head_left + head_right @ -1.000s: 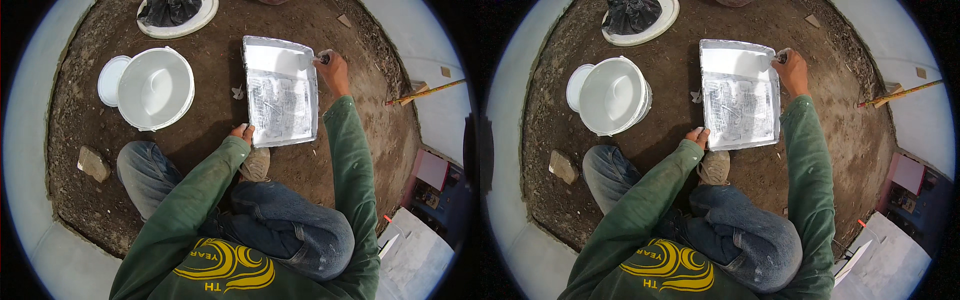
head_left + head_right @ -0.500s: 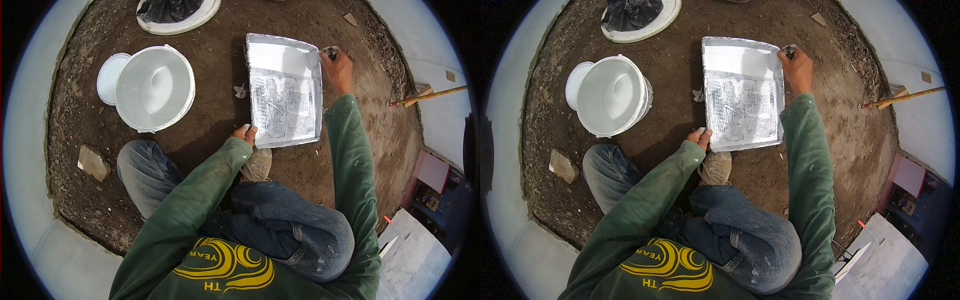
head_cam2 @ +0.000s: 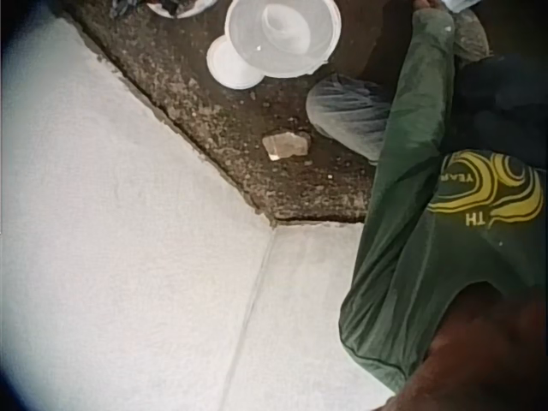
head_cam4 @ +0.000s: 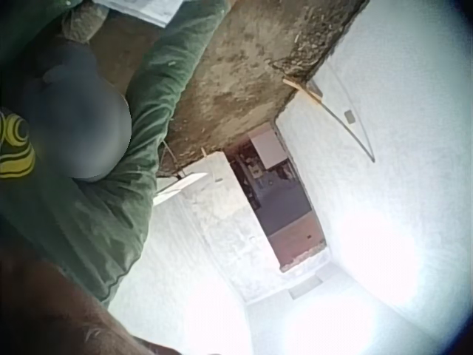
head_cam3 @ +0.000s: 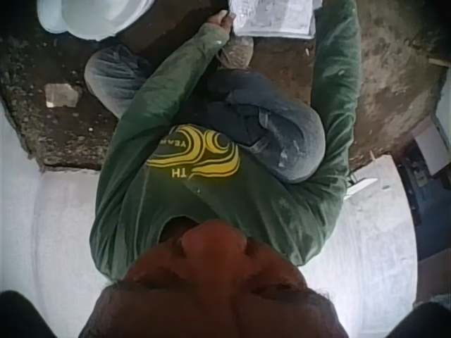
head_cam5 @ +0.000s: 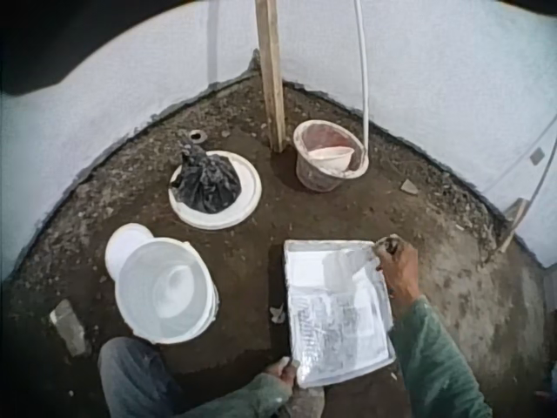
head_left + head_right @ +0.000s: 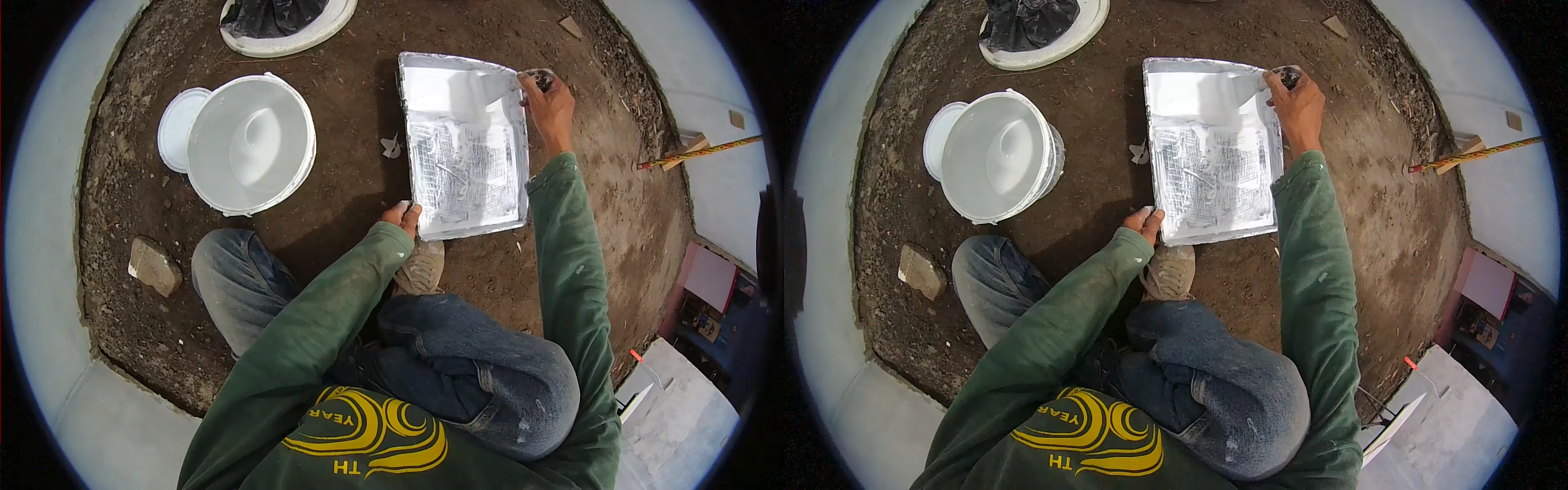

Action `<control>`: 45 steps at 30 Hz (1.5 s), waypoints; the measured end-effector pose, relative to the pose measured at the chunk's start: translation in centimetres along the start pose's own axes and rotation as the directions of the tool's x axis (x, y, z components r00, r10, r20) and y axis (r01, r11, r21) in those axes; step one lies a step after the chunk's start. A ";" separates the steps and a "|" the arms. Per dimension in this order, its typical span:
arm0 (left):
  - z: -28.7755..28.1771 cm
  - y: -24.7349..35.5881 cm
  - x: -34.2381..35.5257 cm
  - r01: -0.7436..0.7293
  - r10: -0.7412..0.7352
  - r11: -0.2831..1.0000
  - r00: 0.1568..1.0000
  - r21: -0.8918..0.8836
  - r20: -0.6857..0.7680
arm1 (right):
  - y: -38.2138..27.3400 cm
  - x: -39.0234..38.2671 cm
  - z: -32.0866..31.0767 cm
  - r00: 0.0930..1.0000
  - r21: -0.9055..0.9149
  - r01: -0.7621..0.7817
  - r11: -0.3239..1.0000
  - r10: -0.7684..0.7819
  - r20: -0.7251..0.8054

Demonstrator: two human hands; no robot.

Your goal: The recorder prepares white paint by pouring it from a bucket into a tray and mixing it with a small amount of liquid from a bowl.

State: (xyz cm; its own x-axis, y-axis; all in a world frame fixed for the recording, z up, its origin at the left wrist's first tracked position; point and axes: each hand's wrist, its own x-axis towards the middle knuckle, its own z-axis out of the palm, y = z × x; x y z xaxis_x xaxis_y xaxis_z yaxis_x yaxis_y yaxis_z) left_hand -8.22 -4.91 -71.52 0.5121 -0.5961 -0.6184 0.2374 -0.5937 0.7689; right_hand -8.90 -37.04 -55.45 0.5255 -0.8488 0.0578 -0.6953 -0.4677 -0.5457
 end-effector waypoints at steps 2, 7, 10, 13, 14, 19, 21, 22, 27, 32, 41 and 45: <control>0.0 -0.2 0.0 -0.003 0.004 1.000 1.000 -0.003 0.016 | 0.4 0.1 0.0 0.999 0.027 -0.014 1.000 0.015 -0.034; -0.1 -0.5 0.1 0.001 -0.001 1.000 1.000 0.029 -0.006 | -0.6 -0.6 0.6 0.999 0.071 -0.037 0.997 0.036 0.016; 0.1 0.8 -0.4 -0.016 0.017 0.997 1.000 -0.073 0.013 | 0.3 -0.2 -0.4 0.999 0.011 -0.018 1.000 0.019 -0.048; 0.2 -1.7 0.8 -0.059 0.060 0.998 0.998 -0.031 0.012 | -0.1 -0.2 0.7 0.993 -0.125 0.051 0.991 -0.064 -0.102; 0.4 -1.9 0.8 -0.047 0.047 0.998 0.999 -0.032 0.005 | -0.5 -0.6 1.2 0.995 -0.108 0.064 0.992 -0.071 -0.068; 0.7 -1.5 0.5 -0.057 0.056 0.997 0.998 -0.046 -0.012 | -1.3 -0.6 0.1 0.999 0.030 -0.013 0.999 0.014 -0.033; 0.4 -1.5 0.6 -0.045 0.045 0.997 0.999 -0.063 0.008 | -0.5 -0.5 0.5 0.999 -0.010 0.015 1.000 -0.015 -0.037; 0.6 -1.1 0.5 -0.051 0.052 0.997 0.999 -0.065 0.015 | 0.6 -0.3 1.1 0.996 -0.088 0.078 0.993 -0.082 -0.045; -0.1 -0.1 0.1 -0.021 0.022 0.998 1.000 -0.066 0.012 | -1.8 -0.9 0.7 0.997 0.118 -0.080 0.990 0.080 0.002; 0.0 0.5 -0.2 -0.007 0.009 0.999 0.998 -0.041 0.059 | 1.3 -0.1 1.1 0.990 -0.134 0.088 0.987 -0.102 -0.097; 0.0 -0.1 -0.1 -0.024 0.028 0.994 0.999 -0.111 0.027 | 0.5 -0.4 0.8 0.993 -0.124 0.065 0.990 -0.076 -0.091; -0.2 0.3 -0.4 -0.021 0.019 0.998 1.000 -0.058 -0.023 | -0.6 -1.3 0.6 0.999 -0.053 0.021 0.998 -0.020 0.033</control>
State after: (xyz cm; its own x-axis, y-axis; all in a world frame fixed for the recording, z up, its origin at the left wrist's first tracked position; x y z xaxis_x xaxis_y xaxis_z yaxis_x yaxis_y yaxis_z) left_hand -8.19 -4.78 -71.01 0.5358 -0.5946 -0.5995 0.2745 -0.5487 0.7896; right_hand -8.87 -35.52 -55.69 0.5549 -0.8309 0.0412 -0.7088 -0.4981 -0.4995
